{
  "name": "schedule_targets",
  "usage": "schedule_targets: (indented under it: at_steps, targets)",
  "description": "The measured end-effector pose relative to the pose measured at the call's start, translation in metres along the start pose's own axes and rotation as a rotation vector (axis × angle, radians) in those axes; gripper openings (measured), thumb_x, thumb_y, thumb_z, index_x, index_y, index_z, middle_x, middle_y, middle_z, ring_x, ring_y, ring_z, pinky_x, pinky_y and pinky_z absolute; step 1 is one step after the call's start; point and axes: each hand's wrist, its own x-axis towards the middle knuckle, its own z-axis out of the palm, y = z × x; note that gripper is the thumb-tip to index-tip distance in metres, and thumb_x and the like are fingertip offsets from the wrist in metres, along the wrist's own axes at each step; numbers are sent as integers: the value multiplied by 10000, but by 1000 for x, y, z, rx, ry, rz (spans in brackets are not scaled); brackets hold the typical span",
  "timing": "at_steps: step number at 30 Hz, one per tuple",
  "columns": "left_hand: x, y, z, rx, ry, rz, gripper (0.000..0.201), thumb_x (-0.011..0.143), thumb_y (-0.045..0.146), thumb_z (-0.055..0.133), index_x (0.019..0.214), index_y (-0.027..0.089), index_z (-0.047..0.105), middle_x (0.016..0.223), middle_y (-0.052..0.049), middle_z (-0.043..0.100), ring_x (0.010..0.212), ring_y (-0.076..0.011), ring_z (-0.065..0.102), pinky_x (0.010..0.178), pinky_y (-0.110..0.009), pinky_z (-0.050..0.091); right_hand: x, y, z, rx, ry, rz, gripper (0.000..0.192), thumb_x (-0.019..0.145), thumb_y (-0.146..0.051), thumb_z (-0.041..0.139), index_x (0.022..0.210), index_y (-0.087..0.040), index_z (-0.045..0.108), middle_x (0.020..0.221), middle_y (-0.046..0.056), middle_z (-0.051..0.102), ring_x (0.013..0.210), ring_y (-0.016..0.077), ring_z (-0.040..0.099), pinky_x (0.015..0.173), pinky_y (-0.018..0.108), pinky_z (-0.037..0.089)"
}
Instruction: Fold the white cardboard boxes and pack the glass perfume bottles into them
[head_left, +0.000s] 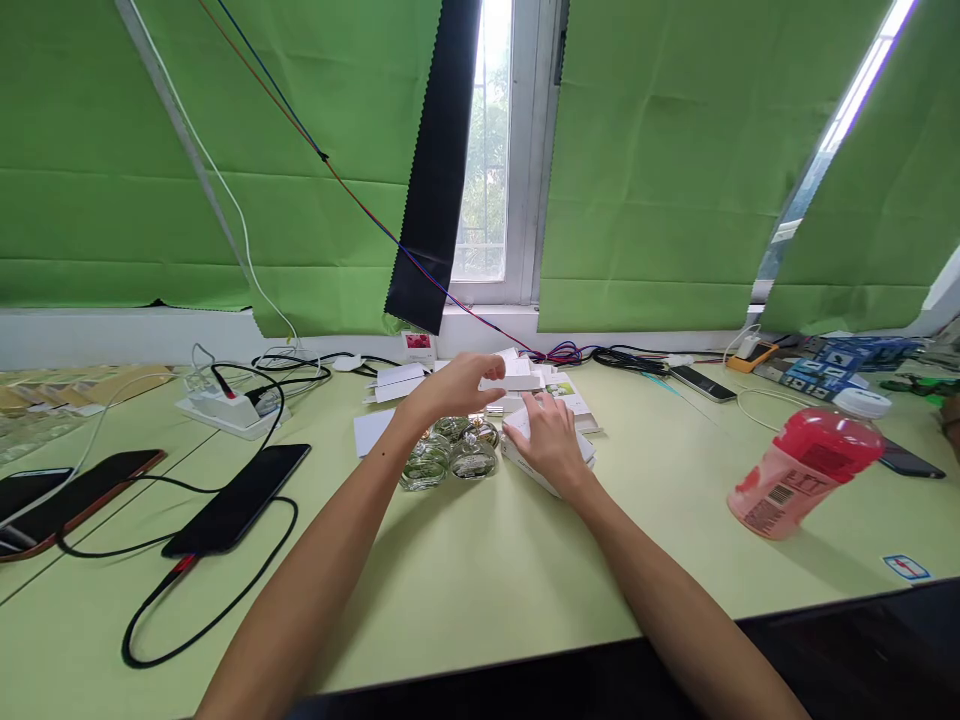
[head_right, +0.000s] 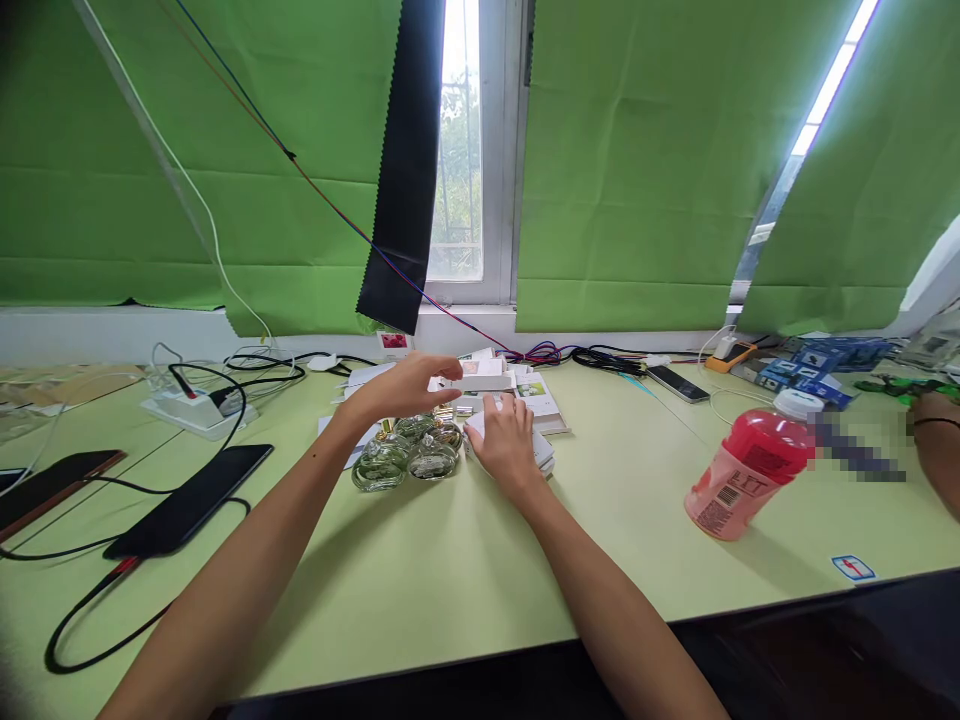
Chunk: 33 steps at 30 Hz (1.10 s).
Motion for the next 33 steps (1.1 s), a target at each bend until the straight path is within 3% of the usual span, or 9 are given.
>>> schedule_targets:
  at_steps: [5,9,14,24,29,33]
  targets:
    - [3,-12,6,9,46,-93,189,902,288,625,1030,171,699,1112,-110,777,1073,-264,727,926,-354,559,2,-7,-1,170,163,-162,231,999,-233,559,1174,-161,692,1181,150,694,1151,296,611,1016,399,453]
    - [7,-22,11,28,66,-140,186,894,282,615,1016,171,700,1086,-113,781,1065,-275,730,938,-365,565,-4,-15,-5,274,96,-396,216,1035,-218,483,1020,-179,695,975,91,726,955,217,655,892,309,467]
    - [11,-29,17,62,66,-184,205,900,289,603,1038,171,698,1133,-121,778,1108,-285,719,971,-372,548,-14,-26,-2,252,6,-614,239,1038,-238,514,854,-194,659,772,39,713,737,172,634,740,279,410]
    - [17,-42,27,122,-16,-246,277,885,364,616,1096,199,687,1081,-100,764,1083,-311,703,964,-391,533,-23,-39,10,240,41,-753,300,1043,-257,514,773,-187,621,670,14,673,635,150,600,653,281,357]
    - [28,-49,36,155,-102,-302,439,860,356,696,1266,203,631,1318,-126,686,1223,-304,659,1016,-366,527,-23,-39,11,226,64,-745,301,1036,-252,531,754,-189,615,648,8,668,620,146,597,632,283,330]
    - [53,-53,51,200,-205,-347,554,875,330,768,1380,202,581,1396,-147,625,1223,-298,650,1013,-409,556,-24,-39,11,221,77,-754,310,1029,-241,527,732,-191,602,630,2,653,601,141,581,615,290,307]
